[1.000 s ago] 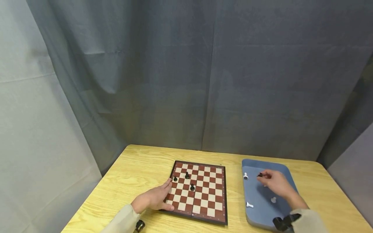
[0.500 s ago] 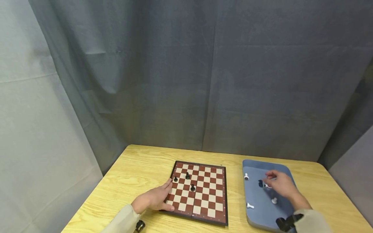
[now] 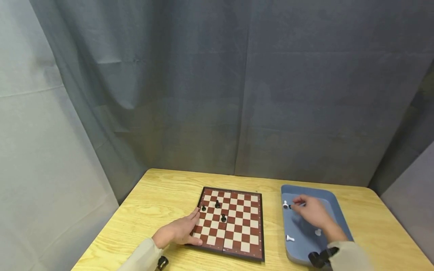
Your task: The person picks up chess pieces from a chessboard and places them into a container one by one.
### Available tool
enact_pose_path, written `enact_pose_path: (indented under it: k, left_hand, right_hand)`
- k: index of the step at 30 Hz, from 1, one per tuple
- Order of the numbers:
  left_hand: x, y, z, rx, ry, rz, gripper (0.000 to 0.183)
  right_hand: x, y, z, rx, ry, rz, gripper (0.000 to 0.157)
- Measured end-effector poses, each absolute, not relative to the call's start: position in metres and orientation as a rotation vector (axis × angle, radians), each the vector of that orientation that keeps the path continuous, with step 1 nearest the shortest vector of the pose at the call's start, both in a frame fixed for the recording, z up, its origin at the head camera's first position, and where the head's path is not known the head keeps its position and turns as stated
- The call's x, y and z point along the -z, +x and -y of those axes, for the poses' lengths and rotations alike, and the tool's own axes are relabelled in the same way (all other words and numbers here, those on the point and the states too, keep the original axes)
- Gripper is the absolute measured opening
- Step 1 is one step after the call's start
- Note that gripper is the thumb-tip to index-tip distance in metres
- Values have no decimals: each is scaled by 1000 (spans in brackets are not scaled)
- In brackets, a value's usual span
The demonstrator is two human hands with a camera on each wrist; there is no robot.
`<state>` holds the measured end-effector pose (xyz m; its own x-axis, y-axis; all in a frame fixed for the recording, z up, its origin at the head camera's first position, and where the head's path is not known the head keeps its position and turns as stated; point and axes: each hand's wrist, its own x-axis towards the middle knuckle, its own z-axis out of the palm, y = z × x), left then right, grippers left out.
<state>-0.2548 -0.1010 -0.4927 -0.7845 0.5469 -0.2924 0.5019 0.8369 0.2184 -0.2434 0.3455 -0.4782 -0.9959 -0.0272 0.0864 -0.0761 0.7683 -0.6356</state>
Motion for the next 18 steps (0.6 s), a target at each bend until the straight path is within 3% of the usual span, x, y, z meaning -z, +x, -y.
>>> enact_pose_path:
  k: [18]
  left_hand:
    - [490,-252,101,-175,775,-2671,102]
  right_hand:
    - [490,-257,-216,-1273,496,2872,15]
